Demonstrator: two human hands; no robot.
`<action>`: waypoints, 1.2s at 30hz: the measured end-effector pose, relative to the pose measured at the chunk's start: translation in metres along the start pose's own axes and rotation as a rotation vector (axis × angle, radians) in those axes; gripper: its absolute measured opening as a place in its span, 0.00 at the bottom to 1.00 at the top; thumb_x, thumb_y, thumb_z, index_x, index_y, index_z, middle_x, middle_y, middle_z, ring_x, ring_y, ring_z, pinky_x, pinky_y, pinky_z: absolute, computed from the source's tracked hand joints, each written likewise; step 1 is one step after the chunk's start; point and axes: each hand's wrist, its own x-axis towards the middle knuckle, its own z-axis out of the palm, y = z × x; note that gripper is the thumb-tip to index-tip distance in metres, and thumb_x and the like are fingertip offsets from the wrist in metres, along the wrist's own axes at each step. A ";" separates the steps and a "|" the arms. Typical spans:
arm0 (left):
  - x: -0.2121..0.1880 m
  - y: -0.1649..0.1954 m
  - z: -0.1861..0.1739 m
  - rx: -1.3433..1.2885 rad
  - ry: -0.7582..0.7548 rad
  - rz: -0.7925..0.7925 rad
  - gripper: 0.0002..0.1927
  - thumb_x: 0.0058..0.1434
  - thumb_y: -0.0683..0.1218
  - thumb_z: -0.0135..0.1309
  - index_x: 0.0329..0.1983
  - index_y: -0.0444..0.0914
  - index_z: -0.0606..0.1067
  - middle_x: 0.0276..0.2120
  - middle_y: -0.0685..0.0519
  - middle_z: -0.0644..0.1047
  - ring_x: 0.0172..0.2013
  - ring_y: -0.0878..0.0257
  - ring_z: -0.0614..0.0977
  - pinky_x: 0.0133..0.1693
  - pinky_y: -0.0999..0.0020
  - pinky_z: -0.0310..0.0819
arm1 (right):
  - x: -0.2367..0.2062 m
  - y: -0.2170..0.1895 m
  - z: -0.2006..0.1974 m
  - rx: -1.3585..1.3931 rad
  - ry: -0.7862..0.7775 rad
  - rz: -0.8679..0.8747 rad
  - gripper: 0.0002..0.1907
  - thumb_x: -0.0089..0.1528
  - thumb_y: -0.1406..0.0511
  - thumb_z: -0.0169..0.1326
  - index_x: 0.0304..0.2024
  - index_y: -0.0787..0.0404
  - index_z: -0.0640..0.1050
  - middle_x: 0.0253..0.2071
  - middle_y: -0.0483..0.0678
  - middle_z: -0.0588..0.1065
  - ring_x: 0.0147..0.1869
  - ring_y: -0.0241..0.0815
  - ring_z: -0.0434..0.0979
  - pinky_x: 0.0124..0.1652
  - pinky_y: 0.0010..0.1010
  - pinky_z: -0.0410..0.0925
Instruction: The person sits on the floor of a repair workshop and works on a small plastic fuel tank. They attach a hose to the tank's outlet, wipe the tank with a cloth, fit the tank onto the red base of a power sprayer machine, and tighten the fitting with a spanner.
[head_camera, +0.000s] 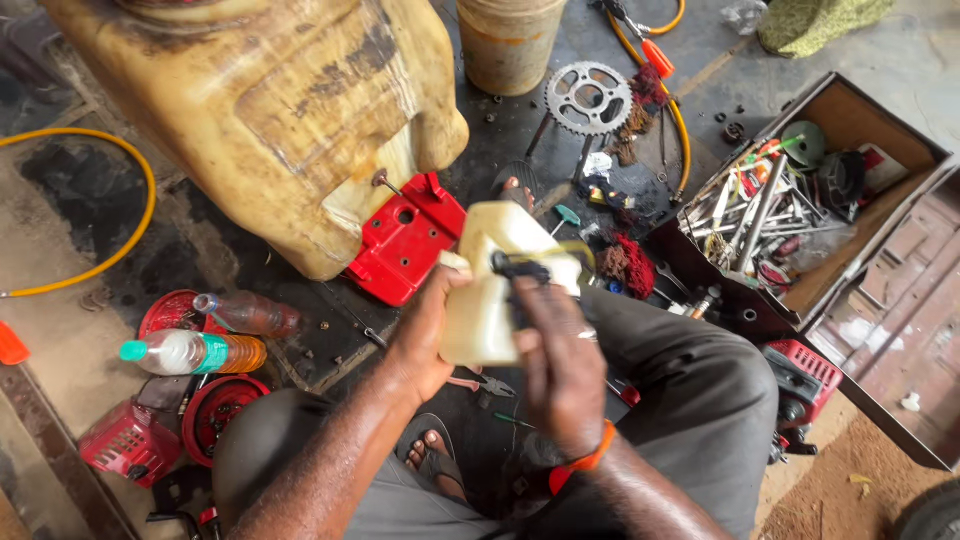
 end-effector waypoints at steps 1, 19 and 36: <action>-0.001 0.000 0.000 0.026 0.022 0.020 0.22 0.60 0.59 0.50 0.48 0.40 0.76 0.36 0.52 0.80 0.33 0.62 0.83 0.30 0.62 0.77 | 0.001 0.006 -0.001 0.005 -0.007 0.118 0.20 0.69 0.70 0.51 0.64 0.66 0.73 0.56 0.57 0.75 0.60 0.57 0.77 0.60 0.46 0.69; -0.016 0.020 0.018 0.328 0.006 0.265 0.29 0.60 0.49 0.51 0.67 0.40 0.70 0.47 0.50 0.77 0.44 0.63 0.81 0.43 0.65 0.79 | -0.012 0.085 -0.007 0.065 -0.131 0.467 0.12 0.62 0.70 0.61 0.48 0.65 0.81 0.44 0.51 0.80 0.45 0.43 0.80 0.44 0.29 0.71; 0.017 -0.011 0.013 0.485 0.148 0.619 0.33 0.67 0.60 0.52 0.67 0.36 0.67 0.55 0.50 0.77 0.55 0.62 0.78 0.56 0.65 0.73 | 0.014 -0.037 0.011 -0.089 -0.144 0.025 0.20 0.61 0.72 0.57 0.57 0.65 0.77 0.53 0.61 0.71 0.53 0.61 0.74 0.49 0.45 0.69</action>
